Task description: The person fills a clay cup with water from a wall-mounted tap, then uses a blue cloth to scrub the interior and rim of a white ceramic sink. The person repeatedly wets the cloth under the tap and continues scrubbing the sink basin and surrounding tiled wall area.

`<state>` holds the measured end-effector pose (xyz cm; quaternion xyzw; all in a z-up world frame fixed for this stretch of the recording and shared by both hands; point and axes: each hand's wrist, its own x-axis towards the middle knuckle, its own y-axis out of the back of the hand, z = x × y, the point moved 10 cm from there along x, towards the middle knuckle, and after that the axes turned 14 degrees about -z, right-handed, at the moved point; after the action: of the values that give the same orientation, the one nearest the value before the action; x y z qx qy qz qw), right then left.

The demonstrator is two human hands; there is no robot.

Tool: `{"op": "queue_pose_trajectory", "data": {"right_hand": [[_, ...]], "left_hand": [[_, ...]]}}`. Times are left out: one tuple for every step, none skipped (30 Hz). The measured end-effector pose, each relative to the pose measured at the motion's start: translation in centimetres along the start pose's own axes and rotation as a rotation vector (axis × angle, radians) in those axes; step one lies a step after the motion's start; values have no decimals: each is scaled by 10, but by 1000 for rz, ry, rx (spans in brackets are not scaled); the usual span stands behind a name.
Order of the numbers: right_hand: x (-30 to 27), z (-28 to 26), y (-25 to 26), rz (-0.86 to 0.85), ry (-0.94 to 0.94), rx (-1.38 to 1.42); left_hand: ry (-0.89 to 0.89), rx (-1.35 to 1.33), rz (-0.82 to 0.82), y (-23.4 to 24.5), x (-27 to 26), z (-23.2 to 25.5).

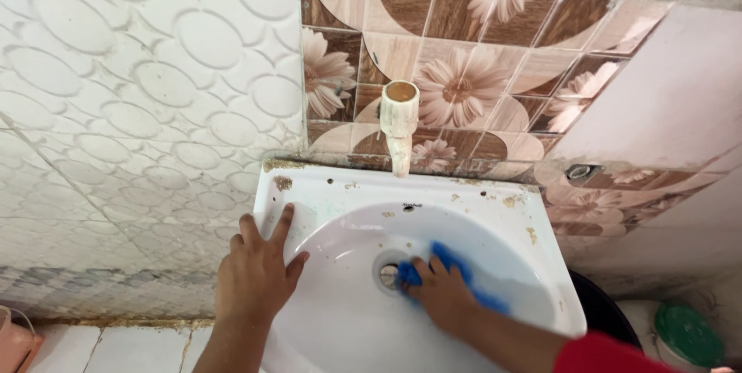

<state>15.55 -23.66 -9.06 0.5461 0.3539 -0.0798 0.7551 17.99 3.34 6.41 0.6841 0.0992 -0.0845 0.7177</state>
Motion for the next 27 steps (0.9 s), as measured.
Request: {"op": "queue_pose_trajectory", "data": {"right_hand": [[3, -3, 4, -7, 1, 109], [1, -9, 1, -25, 3, 225], [-2, -12, -3, -43, 4, 341], [-6, -13, -3, -51, 14, 294], [-9, -12, -4, -58, 24, 247], [-8, -12, -4, -62, 36, 198], [-9, -6, 2, -10, 37, 82], [-12, 5, 8, 41, 39, -31], [-15, 11, 11, 91, 41, -144], [-14, 14, 13, 115, 57, -189], [-12, 20, 18, 138, 73, -235], [-12, 19, 19, 158, 88, -277], [-12, 16, 13, 125, 56, -208], [-12, 7, 5, 96, 22, -144], [-11, 1, 1, 67, -11, -79], [-8, -5, -1, 33, 15, -26], [-7, -11, -4, -1, 40, 27], [-7, -19, -12, -43, 67, 87], [-5, -27, -9, 24, 92, 66], [0, -29, -3, 96, 111, 36], [5, -28, 3, 168, 129, 5], [9, -24, 2, 217, 94, -65], [12, -21, 3, 267, 59, -136], [17, -18, 9, 330, 25, -210], [24, -13, 8, 296, -17, -212], [25, -10, 2, 249, -55, -210], [25, -8, -4, 201, -93, -209]], "left_hand": [[3, -2, 2, 2, 2, -1], [1, -2, -8, 0, 2, -1], [-1, -1, -17, -3, 1, 0], [0, 4, -16, -3, 0, 0], [1, 10, -16, -3, 0, 0], [6, 15, -12, -1, 1, -1], [6, 8, -11, -1, 1, -1], [7, 2, -13, -1, 0, -1], [7, -5, -15, -2, -1, 0], [9, -8, -22, -2, 0, 0], [11, -12, -29, -3, 1, -1], [11, -15, -41, -5, 0, -1], [4, -7, -37, -5, 0, 0], [0, -2, -28, -4, 0, 0], [-5, 2, -19, -3, 1, 0], [-3, 10, -4, -1, 2, 0], [-2, 17, 11, 1, 2, 1], [-3, 28, 17, 0, 0, 2], [-4, 30, 11, -1, -2, 0], [-6, 24, 14, 0, -1, 1], [-8, 19, 16, 1, 1, 1], [-6, 15, 6, -1, -1, 2], [-5, 11, -5, -3, -2, 2], [1, 10, -2, 0, 0, 1], [3, 7, 5, 2, 2, -1], [3, 2, -3, 0, 0, 0], [3, -2, -10, -3, -1, 0]]}}
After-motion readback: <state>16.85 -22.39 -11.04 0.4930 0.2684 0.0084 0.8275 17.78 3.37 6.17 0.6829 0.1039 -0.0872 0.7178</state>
